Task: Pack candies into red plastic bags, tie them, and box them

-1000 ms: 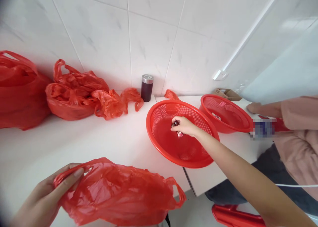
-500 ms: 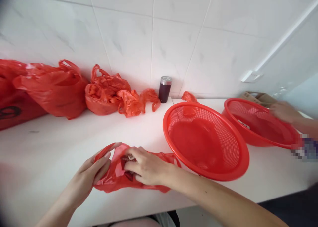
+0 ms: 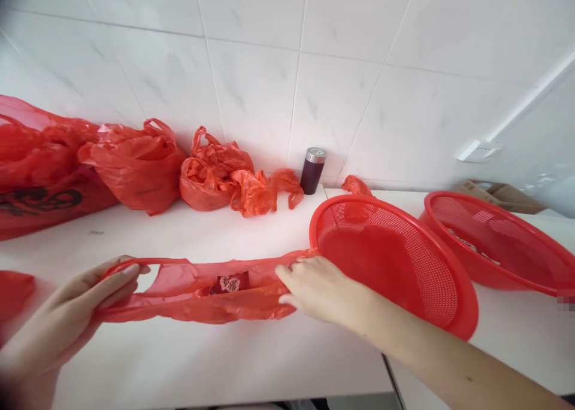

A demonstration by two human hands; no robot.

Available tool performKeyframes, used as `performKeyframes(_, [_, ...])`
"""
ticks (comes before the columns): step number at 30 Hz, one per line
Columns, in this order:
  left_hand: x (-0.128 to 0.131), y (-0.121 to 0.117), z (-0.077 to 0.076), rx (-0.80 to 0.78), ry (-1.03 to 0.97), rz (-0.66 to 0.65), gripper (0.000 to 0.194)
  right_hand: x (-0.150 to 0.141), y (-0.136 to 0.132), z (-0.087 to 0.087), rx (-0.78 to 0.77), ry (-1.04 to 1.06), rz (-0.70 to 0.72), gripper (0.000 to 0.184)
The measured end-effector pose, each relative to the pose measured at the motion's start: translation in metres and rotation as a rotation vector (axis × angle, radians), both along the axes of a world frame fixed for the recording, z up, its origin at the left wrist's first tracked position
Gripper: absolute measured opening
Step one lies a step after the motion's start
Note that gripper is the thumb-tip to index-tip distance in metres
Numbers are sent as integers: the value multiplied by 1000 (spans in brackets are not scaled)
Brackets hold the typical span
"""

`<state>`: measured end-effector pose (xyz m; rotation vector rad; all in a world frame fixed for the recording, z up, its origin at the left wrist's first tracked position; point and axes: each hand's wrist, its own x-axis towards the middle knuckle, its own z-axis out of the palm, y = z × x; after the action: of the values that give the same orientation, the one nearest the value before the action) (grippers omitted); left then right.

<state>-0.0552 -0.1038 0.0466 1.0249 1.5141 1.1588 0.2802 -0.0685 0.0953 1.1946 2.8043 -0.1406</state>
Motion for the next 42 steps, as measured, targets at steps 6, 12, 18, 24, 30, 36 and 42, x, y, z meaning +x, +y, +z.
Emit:
performKeyframes(6, [-18, 19, 32, 187, -237, 63, 35, 33, 13, 53, 352, 186, 164, 22])
performKeyframes(12, [1, 29, 64, 320, -274, -5, 16, 49, 33, 79, 286, 283, 110, 22])
performKeyframes(18, [27, 42, 90, 450, -363, -309, 26, 23, 38, 121, 97, 537, -7, 22])
performKeyframes(24, [74, 65, 112, 210, 32, -774, 44, -52, 51, 129, -242, 901, 146, 28])
performKeyframes(30, [82, 79, 109, 92, -64, -629, 24, -79, 66, 95, -308, 1151, 169, 32])
performKeyframes(36, [69, 81, 92, 73, -140, -602, 44, -61, 75, 54, -327, 1027, -2, 12])
performKeyframes(42, [67, 76, 87, 62, -89, -587, 42, -67, 66, 57, -138, 1031, -52, 14])
